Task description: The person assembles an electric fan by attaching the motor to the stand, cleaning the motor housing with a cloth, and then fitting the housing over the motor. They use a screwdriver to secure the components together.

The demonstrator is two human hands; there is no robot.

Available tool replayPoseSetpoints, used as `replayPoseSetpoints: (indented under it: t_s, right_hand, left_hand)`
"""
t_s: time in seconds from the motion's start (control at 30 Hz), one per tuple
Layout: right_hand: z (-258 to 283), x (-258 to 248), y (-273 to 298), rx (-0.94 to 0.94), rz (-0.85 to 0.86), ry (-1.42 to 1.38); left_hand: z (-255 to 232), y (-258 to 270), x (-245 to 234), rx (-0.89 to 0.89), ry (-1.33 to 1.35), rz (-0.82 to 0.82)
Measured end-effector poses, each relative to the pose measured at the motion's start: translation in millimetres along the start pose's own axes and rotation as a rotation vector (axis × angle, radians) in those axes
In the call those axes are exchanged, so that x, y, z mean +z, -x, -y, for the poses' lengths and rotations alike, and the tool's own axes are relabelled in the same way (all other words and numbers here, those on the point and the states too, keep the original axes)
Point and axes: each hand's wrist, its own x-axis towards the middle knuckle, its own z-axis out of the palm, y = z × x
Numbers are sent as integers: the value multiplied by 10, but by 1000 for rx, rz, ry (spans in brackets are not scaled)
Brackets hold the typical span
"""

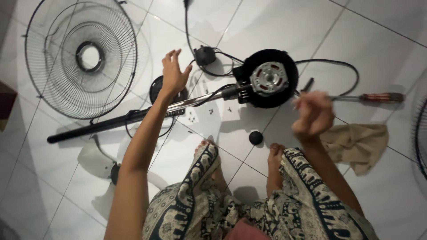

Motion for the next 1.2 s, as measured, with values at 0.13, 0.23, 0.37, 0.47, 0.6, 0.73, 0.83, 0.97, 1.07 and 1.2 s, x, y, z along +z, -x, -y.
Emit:
replayPoseSetpoints:
  t_s: [0.13,0.23,0.37,0.47,0.6,0.73,0.83,0.97,1.07,1.2]
  right_hand:
    - [212,302,303,-105,334,-40]
    - [126,485,549,-5,614,-40]
    - [-5,749,1188,0,1161,106]
    - [-221,650,1486,162,1126,211]
    - [-551,55,1354,580,435,547]
    - [-869,-598,869,337,140,829]
    - [-1032,-754,656,388,161,796]
    - [-1249,-723,581,370,276,904]
    - [-1345,-702,622,489,276,822]
    - [-1389,-749,610,597,226,754]
  left_hand:
    - [314,-44,264,-42,-33,47]
    - [449,-9,440,-41,-48,48]
    - [428,134,490,7,-70,44]
    - [210,177,288,117,-35,-52]
    - [-335,257,-144,287,16,-142]
    - [-945,259,-512,468,91,-101]
    - [-1372,253,-619,628,120,-39]
    - [-1820,272,-528,722,117,85]
    - [-1997,301,-385,737,105,132]
    - [-2088,319,-230,718,147,178]
